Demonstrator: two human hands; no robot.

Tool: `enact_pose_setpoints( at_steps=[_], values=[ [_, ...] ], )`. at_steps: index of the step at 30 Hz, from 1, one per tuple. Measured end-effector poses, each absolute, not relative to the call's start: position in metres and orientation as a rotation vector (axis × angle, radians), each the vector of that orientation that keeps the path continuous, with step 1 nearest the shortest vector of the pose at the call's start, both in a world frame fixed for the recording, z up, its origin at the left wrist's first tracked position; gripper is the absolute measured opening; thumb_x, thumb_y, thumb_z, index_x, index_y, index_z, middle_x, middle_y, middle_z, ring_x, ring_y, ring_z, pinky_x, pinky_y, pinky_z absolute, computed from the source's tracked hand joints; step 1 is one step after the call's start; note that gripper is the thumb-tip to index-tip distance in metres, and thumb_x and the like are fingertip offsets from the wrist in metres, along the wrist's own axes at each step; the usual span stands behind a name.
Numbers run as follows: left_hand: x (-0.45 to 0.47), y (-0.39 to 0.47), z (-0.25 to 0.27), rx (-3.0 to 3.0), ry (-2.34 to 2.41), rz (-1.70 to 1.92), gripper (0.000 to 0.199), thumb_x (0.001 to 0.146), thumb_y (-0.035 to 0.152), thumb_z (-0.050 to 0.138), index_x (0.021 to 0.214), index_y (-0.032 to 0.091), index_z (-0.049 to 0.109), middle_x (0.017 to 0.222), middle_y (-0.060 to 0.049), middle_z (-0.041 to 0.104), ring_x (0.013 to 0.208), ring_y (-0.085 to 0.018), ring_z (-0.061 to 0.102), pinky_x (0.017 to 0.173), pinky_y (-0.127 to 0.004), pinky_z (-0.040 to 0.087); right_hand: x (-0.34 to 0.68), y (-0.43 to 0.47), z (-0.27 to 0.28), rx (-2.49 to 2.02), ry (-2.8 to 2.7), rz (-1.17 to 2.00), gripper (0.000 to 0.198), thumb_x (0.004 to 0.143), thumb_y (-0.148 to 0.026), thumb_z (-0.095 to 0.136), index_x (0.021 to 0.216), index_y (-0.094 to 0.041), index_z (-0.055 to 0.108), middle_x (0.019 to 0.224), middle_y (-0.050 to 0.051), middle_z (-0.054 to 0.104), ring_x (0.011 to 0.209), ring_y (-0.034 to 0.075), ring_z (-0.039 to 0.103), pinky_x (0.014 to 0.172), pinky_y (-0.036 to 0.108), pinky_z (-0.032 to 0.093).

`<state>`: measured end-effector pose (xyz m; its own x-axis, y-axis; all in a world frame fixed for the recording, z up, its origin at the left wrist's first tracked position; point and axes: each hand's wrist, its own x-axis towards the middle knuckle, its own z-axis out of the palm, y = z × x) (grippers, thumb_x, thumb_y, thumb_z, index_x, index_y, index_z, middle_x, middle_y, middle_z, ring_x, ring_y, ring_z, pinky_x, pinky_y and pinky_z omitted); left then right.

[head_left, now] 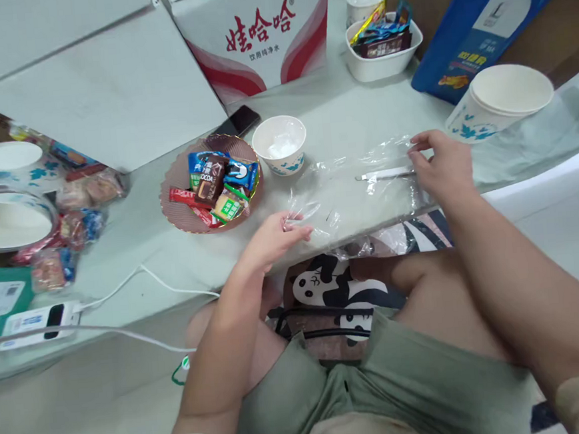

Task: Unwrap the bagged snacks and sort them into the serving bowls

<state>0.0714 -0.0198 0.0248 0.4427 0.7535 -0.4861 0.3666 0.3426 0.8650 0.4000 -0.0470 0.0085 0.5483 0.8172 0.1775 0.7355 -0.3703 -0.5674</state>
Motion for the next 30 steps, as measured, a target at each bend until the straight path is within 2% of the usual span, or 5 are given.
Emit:
enact_pose_setpoints(
  at_steps=[4, 14, 20, 26, 30],
  values=[
    [0.068, -0.017, 0.026, 1.169, 1.135, 0.503, 0.030, 0.074, 0.044, 0.070, 0.071, 0.015, 0.062, 0.062, 0.002, 0.055, 0.049, -0.004, 0.035, 0.047, -0.021, 0.020, 0.398, -0.044, 0.004, -2.213, -1.222, 0.154, 0.027, 0.085, -0.021, 0.057, 0.109, -0.021, 0.071, 0.108, 0.008, 0.077, 0.063, 0.016, 0.046, 0.085, 0.037, 0.041],
    [0.063, -0.013, 0.015, 1.255, 1.233, 0.614, 0.020, 0.072, 0.036, 0.065, 0.074, 0.017, 0.067, 0.070, 0.002, 0.058, 0.053, -0.007, 0.044, 0.050, -0.023, 0.031, 0.377, -0.060, 0.021, -1.815, -1.307, -0.400, 0.037, 0.077, -0.017, 0.059, 0.112, -0.011, 0.067, 0.109, 0.019, 0.067, 0.103, 0.030, 0.062, 0.095, 0.050, 0.048],
    [0.070, -0.022, 0.013, 1.599, 1.503, 0.758, 0.032, 0.075, 0.030, 0.066, 0.105, 0.019, 0.063, 0.093, -0.002, 0.064, 0.061, -0.010, 0.050, 0.062, -0.026, 0.042, 0.290, -0.063, 0.006, -1.557, -2.202, 0.171, 0.038, 0.096, -0.031, 0.052, 0.131, -0.021, 0.063, 0.137, 0.013, 0.067, 0.124, 0.031, 0.063, 0.105, 0.051, 0.049],
    [0.093, -0.052, 0.018, 2.100, 1.677, 0.221, 0.050, 0.081, 0.060, 0.063, 0.052, 0.023, 0.046, 0.052, -0.002, 0.045, 0.057, -0.019, 0.046, 0.061, -0.033, 0.029, 0.276, -0.055, -0.014, -1.814, -2.322, 0.380, 0.053, 0.096, -0.038, 0.055, 0.147, -0.023, 0.055, 0.162, 0.011, 0.045, 0.150, 0.036, 0.040, 0.120, 0.057, 0.036],
    [0.097, -0.051, 0.018, 2.132, 1.676, 0.002, 0.036, 0.082, 0.039, 0.057, 0.051, 0.023, 0.045, 0.052, -0.002, 0.042, 0.055, -0.017, 0.038, 0.059, -0.034, 0.020, 0.279, -0.055, -0.011, -1.835, -2.334, 0.467, 0.053, 0.097, -0.039, 0.053, 0.147, -0.020, 0.056, 0.165, 0.012, 0.041, 0.154, 0.036, 0.032, 0.125, 0.057, 0.029]
  ],
)
